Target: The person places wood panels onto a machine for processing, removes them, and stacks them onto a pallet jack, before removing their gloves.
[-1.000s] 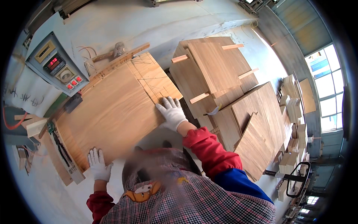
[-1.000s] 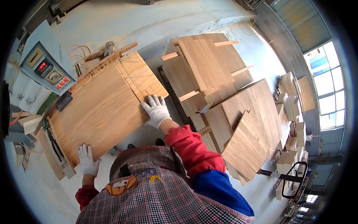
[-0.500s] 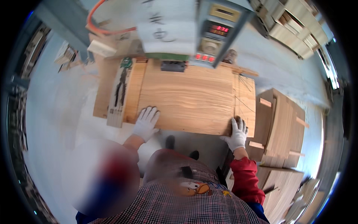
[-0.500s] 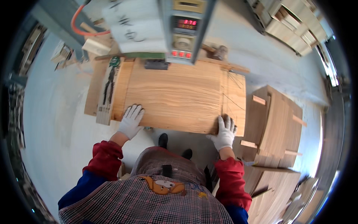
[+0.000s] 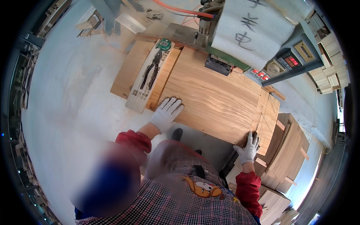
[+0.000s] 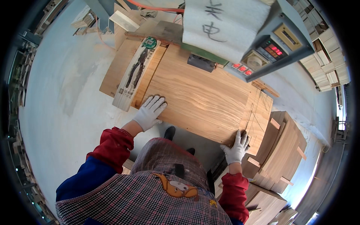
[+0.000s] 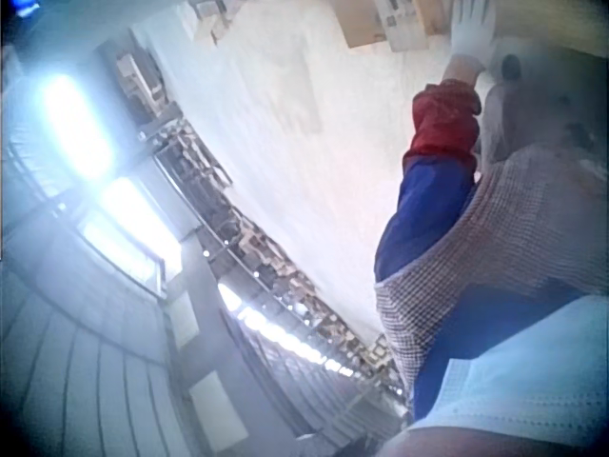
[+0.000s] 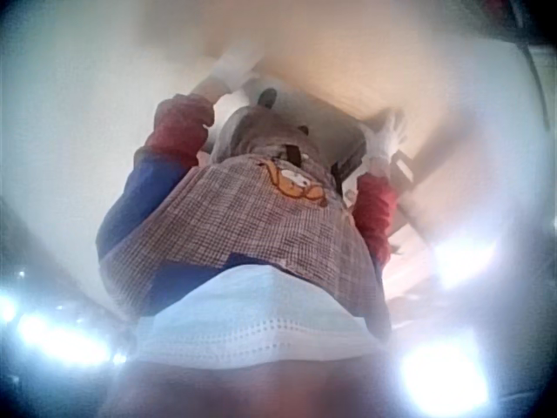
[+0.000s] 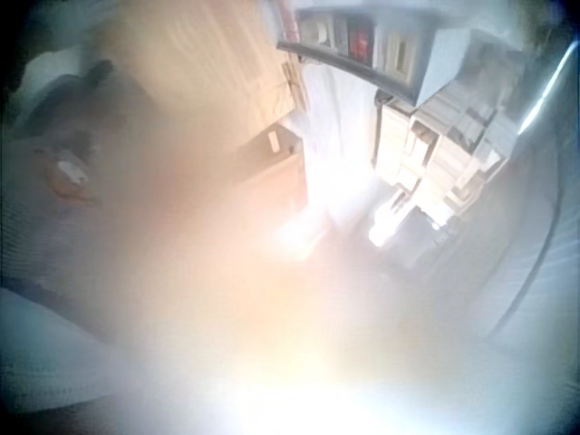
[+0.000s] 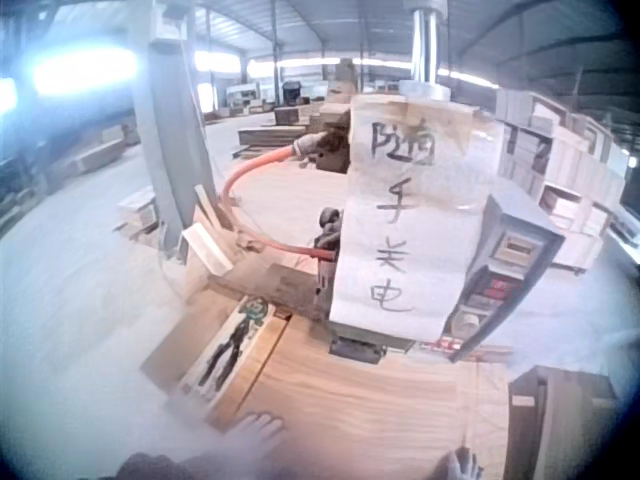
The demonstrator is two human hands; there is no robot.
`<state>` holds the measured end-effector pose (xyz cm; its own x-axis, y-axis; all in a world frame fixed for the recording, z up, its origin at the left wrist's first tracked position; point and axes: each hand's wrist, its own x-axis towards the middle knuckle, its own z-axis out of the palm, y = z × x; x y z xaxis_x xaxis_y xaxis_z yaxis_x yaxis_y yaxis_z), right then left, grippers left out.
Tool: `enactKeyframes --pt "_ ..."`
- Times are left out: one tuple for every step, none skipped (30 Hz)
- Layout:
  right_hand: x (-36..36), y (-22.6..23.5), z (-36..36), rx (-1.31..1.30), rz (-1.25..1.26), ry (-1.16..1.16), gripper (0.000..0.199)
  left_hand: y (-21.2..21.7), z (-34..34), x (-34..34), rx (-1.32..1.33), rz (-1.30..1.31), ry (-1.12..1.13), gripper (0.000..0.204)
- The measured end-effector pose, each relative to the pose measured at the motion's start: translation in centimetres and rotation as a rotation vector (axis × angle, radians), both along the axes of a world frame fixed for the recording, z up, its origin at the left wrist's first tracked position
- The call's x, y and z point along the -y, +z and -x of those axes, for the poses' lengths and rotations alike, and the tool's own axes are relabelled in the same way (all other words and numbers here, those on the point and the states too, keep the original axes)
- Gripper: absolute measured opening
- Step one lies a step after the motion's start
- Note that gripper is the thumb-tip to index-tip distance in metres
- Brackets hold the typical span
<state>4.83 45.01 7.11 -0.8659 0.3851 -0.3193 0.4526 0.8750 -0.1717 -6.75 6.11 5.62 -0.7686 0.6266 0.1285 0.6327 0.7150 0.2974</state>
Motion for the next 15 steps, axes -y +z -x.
enactKeyframes --pt "0.5 0.0 0.2 0.01 -0.003 -0.005 0.109 0.0 0.1 0.4 -0.003 0.0 0.002 0.077" --pt "0.9 0.1 0.3 0.02 -0.006 -0.011 0.109 0.0 0.3 0.8 -0.005 0.001 0.005 0.077" --pt "1.2 -0.1 0.4 0.012 -0.019 -0.008 0.11 0.0 0.4 1.2 -0.009 0.002 0.007 0.078" --pt "1.5 -0.3 0.5 0.004 -0.032 -0.005 0.111 0.1 0.5 1.5 -0.003 0.0 0.008 0.078" --pt "1.8 -0.5 0.5 -0.004 -0.045 -0.001 0.112 0.3 0.6 1.8 0.002 -0.002 0.01 0.078" --pt "2.1 -0.5 0.6 -0.008 -0.042 -0.003 0.112 0.4 0.7 2.1 0.008 -0.004 0.012 0.078" --pt "2.3 -0.5 0.7 -0.012 -0.04 -0.005 0.112 0.5 0.8 2.3 0.016 -0.007 0.013 0.078" --pt "2.5 -0.5 0.7 -0.016 -0.038 -0.007 0.112 0.6 0.9 2.5 0.025 -0.009 0.014 0.078" --pt "2.7 -0.5 0.7 -0.019 -0.037 -0.007 0.112 0.7 1.0 2.6 0.032 -0.014 0.013 0.078" --pt "2.8 -0.5 0.7 -0.021 -0.036 -0.007 0.112 0.7 1.0 2.8 0.03 -0.012 0.011 0.078" --pt "2.9 -0.4 0.7 -0.023 -0.035 -0.007 0.112 0.7 1.0 2.9 0.027 -0.011 0.008 0.078" --pt "3.0 -0.4 0.8 -0.024 -0.033 -0.004 0.111 0.6 1.1 3.0 0.024 -0.01 0.005 0.078" --pt "3.0 -0.5 0.8 -0.025 -0.03 -0.002 0.111 0.6 1.1 3.2 0.021 -0.006 0.003 0.078" --pt "3.0 -0.5 0.8 -0.026 -0.027 0.0 0.111 0.5 1.1 3.3 0.019 -0.003 0.001 0.079" --pt "3.1 -0.5 0.8 -0.027 -0.031 0.001 0.111 0.4 1.1 3.4 0.017 0.002 -0.002 0.079"
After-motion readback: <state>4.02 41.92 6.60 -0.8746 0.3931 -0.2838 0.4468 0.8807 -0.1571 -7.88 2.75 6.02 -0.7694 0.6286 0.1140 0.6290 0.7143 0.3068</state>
